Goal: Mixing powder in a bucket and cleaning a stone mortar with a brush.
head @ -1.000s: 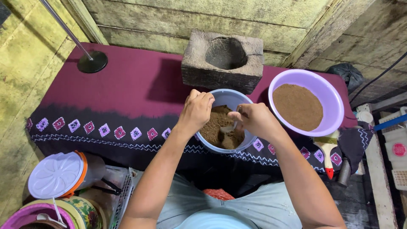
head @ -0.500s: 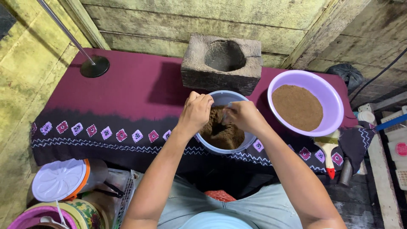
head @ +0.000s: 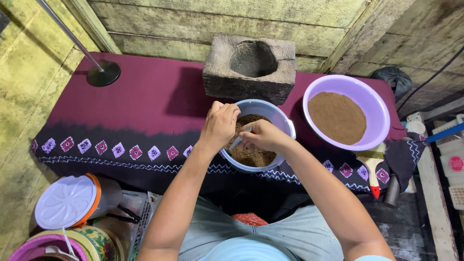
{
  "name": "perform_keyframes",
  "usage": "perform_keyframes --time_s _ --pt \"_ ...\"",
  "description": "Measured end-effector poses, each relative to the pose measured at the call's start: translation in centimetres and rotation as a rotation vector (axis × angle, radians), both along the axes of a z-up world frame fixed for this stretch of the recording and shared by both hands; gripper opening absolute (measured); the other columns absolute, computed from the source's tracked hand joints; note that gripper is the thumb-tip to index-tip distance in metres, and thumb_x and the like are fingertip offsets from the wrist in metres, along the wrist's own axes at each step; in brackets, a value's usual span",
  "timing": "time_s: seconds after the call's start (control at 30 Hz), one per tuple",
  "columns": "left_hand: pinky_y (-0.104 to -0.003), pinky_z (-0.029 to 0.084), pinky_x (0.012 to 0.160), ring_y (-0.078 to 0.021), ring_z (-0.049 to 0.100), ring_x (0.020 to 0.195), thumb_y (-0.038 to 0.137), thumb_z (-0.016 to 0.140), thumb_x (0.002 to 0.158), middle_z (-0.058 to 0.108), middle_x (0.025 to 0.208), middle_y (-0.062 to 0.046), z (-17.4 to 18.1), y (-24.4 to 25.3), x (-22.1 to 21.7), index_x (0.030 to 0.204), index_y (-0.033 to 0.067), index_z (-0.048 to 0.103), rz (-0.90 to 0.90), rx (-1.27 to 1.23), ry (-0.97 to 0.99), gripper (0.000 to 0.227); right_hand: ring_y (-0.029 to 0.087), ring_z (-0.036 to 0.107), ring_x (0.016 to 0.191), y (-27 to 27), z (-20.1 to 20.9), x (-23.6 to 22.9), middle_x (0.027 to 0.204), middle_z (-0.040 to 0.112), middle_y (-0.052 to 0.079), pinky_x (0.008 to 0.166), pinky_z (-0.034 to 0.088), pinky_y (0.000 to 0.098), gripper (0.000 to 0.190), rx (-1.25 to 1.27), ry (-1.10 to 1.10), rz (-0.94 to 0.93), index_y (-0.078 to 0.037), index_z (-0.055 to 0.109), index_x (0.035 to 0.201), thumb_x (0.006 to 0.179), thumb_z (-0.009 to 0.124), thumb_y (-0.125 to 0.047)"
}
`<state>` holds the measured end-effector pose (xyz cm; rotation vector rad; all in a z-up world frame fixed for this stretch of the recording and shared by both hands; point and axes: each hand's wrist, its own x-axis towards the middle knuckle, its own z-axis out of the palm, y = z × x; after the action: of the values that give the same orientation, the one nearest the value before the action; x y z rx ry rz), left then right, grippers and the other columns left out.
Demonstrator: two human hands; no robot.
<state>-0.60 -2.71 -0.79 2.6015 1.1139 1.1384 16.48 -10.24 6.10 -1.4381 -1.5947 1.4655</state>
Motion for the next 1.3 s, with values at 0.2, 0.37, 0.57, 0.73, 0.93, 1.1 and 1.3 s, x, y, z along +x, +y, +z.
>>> perform_keyframes --time_s 0.2,0.37,0.57,0.73,0.93,1.1,1.3 --pt "-0.038 0.055 0.075 -0.0257 0.061 0.091 0.031 0.045 0.108 0.058 0.083 -0.002 -0.1 0.0 0.0 0.096 0.0179 0.061 0.008 0.004 -0.018 0.024 0.018 0.076 0.063 0.9 -1.2 1.8 0.078 0.079 0.01 0.066 0.06 0.0331 0.028 0.248 -0.377 -0.108 0.002 0.071 0.118 0.099 0.064 -0.017" --pt "-0.038 0.054 0.074 -0.026 0.061 0.089 0.029 0.045 0.108 0.057 0.081 -0.003 -0.5 0.2 0.1 0.096 0.0177 0.061 -0.01 0.004 -0.056 0.023 0.024 0.075 0.069 -0.9 1.4 3.7 0.083 0.078 0.016 0.065 0.06 0.0362 0.021 0.361 -0.173 -0.226 -0.004 0.078 0.106 0.097 0.059 -0.007" --pt "-0.039 0.054 0.073 -0.0267 0.062 0.089 0.028 0.046 0.107 0.058 0.081 -0.003 0.0 0.0 0.1 0.096 0.0175 0.061 -0.009 -0.002 -0.06 0.021 0.022 0.075 0.074 0.0 0.2 5.5 0.088 0.079 0.01 0.068 0.061 0.0329 0.019 0.627 -0.255 -0.218 -0.011 0.077 0.114 0.097 0.07 -0.011" --pt "-0.039 0.054 0.074 -0.027 0.062 0.09 0.028 0.046 0.108 0.059 0.082 -0.004 0.1 0.0 0.0 0.096 0.0169 0.062 -0.01 -0.024 -0.054 0.023 0.011 0.07 0.069 -0.8 -2.5 5.5 0.082 0.077 -0.001 0.064 0.059 0.0227 0.015 1.052 -1.098 0.131 -0.019 0.078 0.107 0.1 0.066 -0.019" --pt "-0.041 0.054 0.076 -0.0275 0.062 0.091 0.029 0.047 0.107 0.06 0.083 -0.004 -0.3 0.3 0.1 0.096 0.0163 0.063 -0.008 -0.042 -0.054 0.023 0.021 0.068 0.062 -2.6 -1.8 4.7 0.065 0.069 0.0 0.054 0.055 0.036 0.012 1.074 -1.101 0.094 -0.014 0.069 0.089 0.096 0.059 -0.018" --pt "-0.038 0.054 0.075 -0.0258 0.062 0.09 0.029 0.046 0.108 0.06 0.082 -0.004 -0.1 0.2 0.1 0.096 0.017 0.063 -0.014 -0.019 -0.048 0.024 0.018 0.059 0.076 -1.9 4.1 2.3 0.073 0.055 0.005 0.066 0.046 0.0245 0.026 1.231 -0.972 0.117 -0.006 0.062 0.091 0.102 0.04 0.002" --pt "-0.038 0.053 0.073 -0.0256 0.061 0.088 0.029 0.043 0.108 0.059 0.081 -0.003 -0.5 0.3 0.2 0.095 0.016 0.063 0.0 -0.006 -0.036 0.027 0.022 0.065 0.09 0.7 -2.6 5.9 0.08 0.073 0.002 0.082 0.051 0.0308 0.021 1.184 -1.03 0.458 -0.011 0.073 0.086 0.089 0.053 -0.009"
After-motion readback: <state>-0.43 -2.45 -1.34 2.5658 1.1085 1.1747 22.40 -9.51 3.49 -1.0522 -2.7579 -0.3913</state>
